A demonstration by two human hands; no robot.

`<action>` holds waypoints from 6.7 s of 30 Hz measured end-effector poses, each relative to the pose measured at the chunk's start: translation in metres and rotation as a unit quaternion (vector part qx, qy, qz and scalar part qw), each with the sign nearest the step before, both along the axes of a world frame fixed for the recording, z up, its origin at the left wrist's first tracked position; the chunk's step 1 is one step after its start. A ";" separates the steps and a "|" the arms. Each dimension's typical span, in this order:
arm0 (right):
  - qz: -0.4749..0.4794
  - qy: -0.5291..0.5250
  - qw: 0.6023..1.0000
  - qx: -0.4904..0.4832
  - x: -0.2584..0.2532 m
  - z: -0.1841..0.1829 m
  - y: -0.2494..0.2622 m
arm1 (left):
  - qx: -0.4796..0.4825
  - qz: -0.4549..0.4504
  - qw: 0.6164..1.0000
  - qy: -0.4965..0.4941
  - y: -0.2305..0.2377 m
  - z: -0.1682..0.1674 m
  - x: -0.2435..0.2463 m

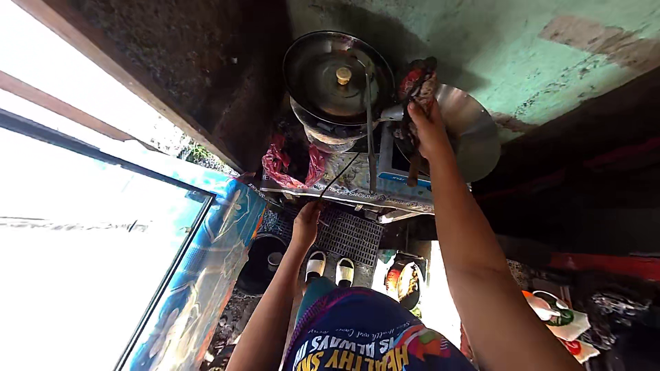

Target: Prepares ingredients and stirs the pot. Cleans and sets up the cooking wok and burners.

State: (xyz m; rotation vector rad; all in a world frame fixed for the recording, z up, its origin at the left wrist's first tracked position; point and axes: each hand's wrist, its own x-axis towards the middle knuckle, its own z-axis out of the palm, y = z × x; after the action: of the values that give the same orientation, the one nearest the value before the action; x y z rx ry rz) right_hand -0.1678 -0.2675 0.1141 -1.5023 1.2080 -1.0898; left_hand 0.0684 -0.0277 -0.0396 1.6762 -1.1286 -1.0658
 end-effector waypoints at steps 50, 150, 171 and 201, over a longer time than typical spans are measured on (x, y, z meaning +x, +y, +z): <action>-0.028 0.290 0.947 -0.132 0.035 0.041 -0.017 | 0.018 0.187 0.982 -0.003 -0.021 0.085 0.136; -0.013 0.233 0.965 -0.117 0.016 0.007 -0.012 | -0.348 0.331 0.817 -0.320 -0.037 0.103 0.074; -0.008 0.214 0.969 -0.126 0.015 0.003 -0.012 | -0.480 -0.074 0.681 -0.548 -0.071 0.143 -0.010; -0.001 0.189 0.973 -0.132 0.009 -0.007 -0.018 | -0.128 -0.372 0.746 -0.538 -0.093 0.193 -0.067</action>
State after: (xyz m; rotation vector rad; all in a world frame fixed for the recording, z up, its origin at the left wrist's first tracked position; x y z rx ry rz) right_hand -0.1589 -0.2850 0.1067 -1.9817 1.3581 -1.0249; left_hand 0.0017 -0.1207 0.1534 1.5931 -2.7123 -0.1721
